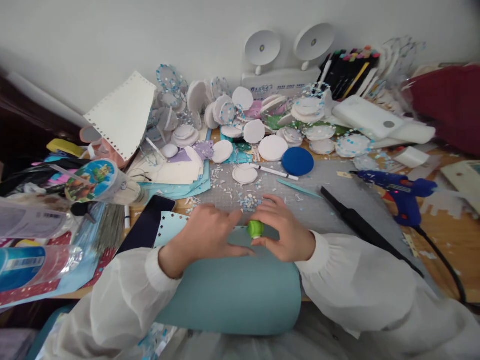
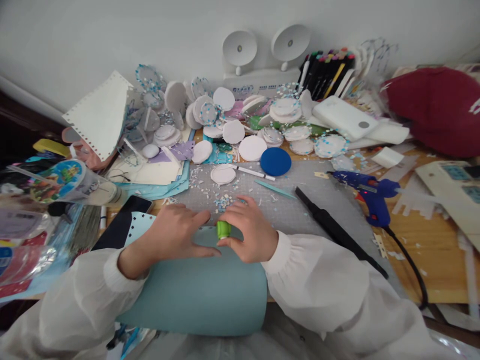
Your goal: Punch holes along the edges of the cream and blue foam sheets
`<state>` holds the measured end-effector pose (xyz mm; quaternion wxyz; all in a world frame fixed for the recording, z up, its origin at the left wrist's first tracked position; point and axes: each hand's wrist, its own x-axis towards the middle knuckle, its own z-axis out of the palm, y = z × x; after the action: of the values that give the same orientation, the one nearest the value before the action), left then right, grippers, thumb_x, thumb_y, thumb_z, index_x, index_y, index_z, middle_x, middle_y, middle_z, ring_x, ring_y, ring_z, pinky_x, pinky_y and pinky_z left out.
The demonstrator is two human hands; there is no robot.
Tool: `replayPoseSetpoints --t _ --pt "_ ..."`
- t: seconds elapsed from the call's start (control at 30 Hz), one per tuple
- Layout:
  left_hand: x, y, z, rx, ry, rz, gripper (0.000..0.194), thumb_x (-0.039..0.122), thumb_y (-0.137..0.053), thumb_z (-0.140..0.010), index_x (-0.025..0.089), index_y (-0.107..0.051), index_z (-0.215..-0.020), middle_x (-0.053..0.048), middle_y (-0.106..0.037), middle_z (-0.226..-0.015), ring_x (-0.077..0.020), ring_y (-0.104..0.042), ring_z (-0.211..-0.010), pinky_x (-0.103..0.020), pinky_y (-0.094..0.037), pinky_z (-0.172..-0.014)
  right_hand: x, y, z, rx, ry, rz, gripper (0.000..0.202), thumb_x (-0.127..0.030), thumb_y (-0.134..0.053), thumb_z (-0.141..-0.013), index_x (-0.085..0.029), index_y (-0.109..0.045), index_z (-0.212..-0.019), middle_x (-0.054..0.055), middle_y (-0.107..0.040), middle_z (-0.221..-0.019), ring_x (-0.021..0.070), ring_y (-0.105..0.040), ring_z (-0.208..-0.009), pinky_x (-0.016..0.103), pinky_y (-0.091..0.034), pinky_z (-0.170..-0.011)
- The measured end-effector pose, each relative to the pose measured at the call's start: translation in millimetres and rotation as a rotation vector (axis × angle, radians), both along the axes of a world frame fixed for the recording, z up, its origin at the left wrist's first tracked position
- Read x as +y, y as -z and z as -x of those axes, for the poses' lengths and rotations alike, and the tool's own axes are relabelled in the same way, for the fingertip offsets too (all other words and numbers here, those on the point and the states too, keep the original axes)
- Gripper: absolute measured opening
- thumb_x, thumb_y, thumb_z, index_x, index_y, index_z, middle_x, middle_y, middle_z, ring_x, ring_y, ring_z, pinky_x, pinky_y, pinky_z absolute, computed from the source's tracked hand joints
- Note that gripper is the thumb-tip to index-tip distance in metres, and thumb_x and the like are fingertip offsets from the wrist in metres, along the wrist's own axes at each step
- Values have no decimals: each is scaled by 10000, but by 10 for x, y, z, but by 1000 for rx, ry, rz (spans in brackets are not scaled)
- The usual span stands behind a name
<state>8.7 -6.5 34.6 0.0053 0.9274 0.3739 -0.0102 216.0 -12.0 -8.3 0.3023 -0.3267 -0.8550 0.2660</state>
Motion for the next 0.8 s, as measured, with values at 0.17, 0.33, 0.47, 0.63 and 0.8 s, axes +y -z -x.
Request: replayPoseSetpoints --t 0.17,0.33,0.47,0.63,0.8 --pt "-8 46 -122 -107 68 42 619 753 -447 -763 155 -571 -857 -57 -652 -742 -245 -638 -706 -332 -414 -611 -12 8 12 -14 2 -40 144 -276 -607 -765 -193 -542 -864 17 -553 -744 212 -531 -760 505 -297 -989" --pt "5 85 -191 -142 70 122 527 659 -456 -830 144 -564 -821 -71 -653 -761 -247 -638 -721 -343 -439 -625 -9 26 -1 -7 21 -40 131 -223 -575 -724 -202 -504 -833 18 -552 -746 215 -533 -759 515 -309 -979" --pt "1 115 -174 -166 65 132 519 650 -445 -840 145 -564 -832 -77 -659 -758 -244 -644 -710 -331 -444 -609 -6 44 -6 -1 22 -49 123 -224 -567 -746 -199 -519 -856 22 -558 -748 213 -539 -754 520 -312 -980" --pt "-31 137 -136 -126 21 103 558 690 -415 -829 150 -553 -857 -61 -662 -658 -242 -657 -619 -296 -414 -530 1 41 7 -7 -2 -49 158 -222 -583 -744 -201 -549 -896 22 -564 -767 213 -534 -771 517 -301 -995" --pt "-53 115 -71 -87 11 88 683 800 -357 -761 158 -560 -874 -71 -661 -606 -263 -656 -562 -282 -372 -488 -11 -1 46 -7 -32 -15 210 -352 -636 -774 -197 -565 -896 24 -576 -765 221 -506 -815 489 -311 -974"
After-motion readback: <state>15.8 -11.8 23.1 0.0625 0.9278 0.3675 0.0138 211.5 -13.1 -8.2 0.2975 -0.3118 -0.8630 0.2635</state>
